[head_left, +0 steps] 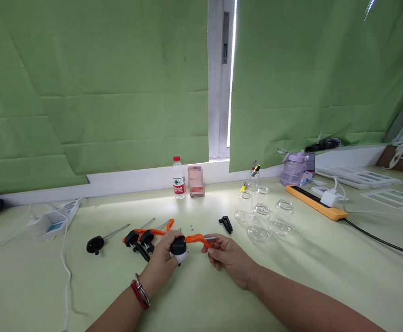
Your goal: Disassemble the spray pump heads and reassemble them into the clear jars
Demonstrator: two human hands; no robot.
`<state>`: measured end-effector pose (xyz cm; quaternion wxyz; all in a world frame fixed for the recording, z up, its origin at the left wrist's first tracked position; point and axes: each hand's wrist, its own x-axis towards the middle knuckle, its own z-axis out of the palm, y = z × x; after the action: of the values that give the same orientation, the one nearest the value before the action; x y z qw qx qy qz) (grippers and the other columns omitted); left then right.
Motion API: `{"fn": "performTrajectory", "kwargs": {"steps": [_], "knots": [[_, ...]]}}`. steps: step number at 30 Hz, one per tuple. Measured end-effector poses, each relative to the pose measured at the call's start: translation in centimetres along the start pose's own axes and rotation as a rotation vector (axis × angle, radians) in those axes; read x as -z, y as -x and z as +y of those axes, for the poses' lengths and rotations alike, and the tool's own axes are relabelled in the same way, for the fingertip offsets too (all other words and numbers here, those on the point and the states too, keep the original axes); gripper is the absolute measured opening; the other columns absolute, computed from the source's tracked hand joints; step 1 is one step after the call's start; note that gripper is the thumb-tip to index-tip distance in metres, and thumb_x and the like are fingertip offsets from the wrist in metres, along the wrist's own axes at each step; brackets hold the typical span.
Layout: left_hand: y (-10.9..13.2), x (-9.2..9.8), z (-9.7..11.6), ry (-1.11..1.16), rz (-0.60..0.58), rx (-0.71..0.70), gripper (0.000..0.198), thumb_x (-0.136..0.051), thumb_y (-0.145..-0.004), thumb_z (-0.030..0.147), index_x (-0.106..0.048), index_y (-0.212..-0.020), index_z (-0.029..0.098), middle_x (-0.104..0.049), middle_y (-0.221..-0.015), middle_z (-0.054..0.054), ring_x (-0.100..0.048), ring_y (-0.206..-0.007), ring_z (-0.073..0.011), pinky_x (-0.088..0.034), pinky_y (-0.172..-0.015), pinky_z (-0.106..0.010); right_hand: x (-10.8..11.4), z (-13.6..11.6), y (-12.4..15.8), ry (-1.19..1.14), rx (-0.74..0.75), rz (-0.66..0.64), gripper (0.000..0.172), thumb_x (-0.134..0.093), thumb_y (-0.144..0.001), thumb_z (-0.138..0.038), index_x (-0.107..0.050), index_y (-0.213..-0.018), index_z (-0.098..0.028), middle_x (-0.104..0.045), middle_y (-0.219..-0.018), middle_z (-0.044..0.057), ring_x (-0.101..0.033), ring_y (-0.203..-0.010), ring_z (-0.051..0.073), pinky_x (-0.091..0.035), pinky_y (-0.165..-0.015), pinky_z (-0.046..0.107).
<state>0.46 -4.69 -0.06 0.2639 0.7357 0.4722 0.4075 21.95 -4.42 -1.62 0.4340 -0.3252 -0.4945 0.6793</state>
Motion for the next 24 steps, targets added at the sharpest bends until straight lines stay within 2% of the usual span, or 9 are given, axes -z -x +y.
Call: {"fn": "performTrajectory", "kwargs": {"steps": [5,10,14,17,21,24], "knots": [[0.3,-0.2,-0.1,0.246,-0.105,0.116,0.031,-0.053,-0.079,0.022,-0.048,-0.109,0.022,-0.061,-0.09,-0.004,-0.061,-0.082,-0.0183,-0.048,-0.077,-0.033,0.1,0.3,0.0,-0.003,-0.028,-0.024,0.04,-0.071,-0.069,-0.029,-0.059,-0.106,-0.019,-0.065,-0.088,0.005,-0.048,-0.061,0.009,-0.032,-0.054,0.024],[0.6,-0.3,0.5,0.343,-0.198,0.153,0.031,-0.05,-0.08,0.02,-0.044,-0.11,0.022,-0.055,-0.075,0.001,-0.056,-0.068,-0.014,-0.046,-0.069,-0.028,-0.2,0.0,0.3,-0.006,-0.061,-0.039,0.037,-0.074,-0.066,-0.027,-0.061,-0.1,-0.018,-0.067,-0.089,0.006,-0.048,-0.06,0.009,-0.032,-0.055,0.024],[0.9,-0.4,0.9,0.38,-0.21,0.156,0.032,-0.053,-0.08,0.021,-0.044,-0.11,0.024,-0.051,-0.081,0.001,-0.05,-0.07,-0.012,-0.043,-0.067,-0.025,-0.3,-0.1,0.5,-0.004,-0.078,-0.053,0.037,-0.075,-0.065,-0.03,-0.062,-0.097,-0.018,-0.067,-0.086,0.006,-0.047,-0.056,0.007,-0.03,-0.053,0.024],[1.1,-0.3,1.3,0.421,-0.229,0.178,0.042,-0.06,-0.075,0.02,-0.042,-0.113,0.024,-0.05,-0.09,0.0,-0.049,-0.078,-0.0126,-0.042,-0.07,-0.025,-0.3,-0.1,0.5,-0.006,-0.097,-0.053,0.042,-0.077,-0.063,-0.032,-0.063,-0.099,-0.017,-0.067,-0.082,0.006,-0.046,-0.054,0.007,-0.028,-0.053,0.024],[1.4,-0.2,1.9,0.516,-0.292,0.231,0.051,-0.064,-0.072,0.017,-0.04,-0.116,0.025,-0.049,-0.09,0.001,-0.046,-0.078,-0.0115,-0.039,-0.069,-0.024,-0.4,-0.2,0.5,0.004,-0.109,-0.063,0.045,-0.079,-0.06,-0.032,-0.064,-0.099,-0.014,-0.065,-0.073,0.004,-0.044,-0.051,0.006,-0.027,-0.052,0.024],[1.5,-0.2,2.1,0.59,-0.314,0.234,0.051,-0.066,-0.072,0.017,-0.04,-0.115,0.026,-0.047,-0.088,0.003,-0.044,-0.074,-0.0099,-0.038,-0.067,-0.022,-0.4,-0.2,0.5,0.02,-0.075,-0.102,0.039,-0.078,-0.061,-0.031,-0.067,-0.095,-0.014,-0.059,-0.063,0.0,-0.039,-0.049,0.006,-0.025,-0.05,0.024]]}}
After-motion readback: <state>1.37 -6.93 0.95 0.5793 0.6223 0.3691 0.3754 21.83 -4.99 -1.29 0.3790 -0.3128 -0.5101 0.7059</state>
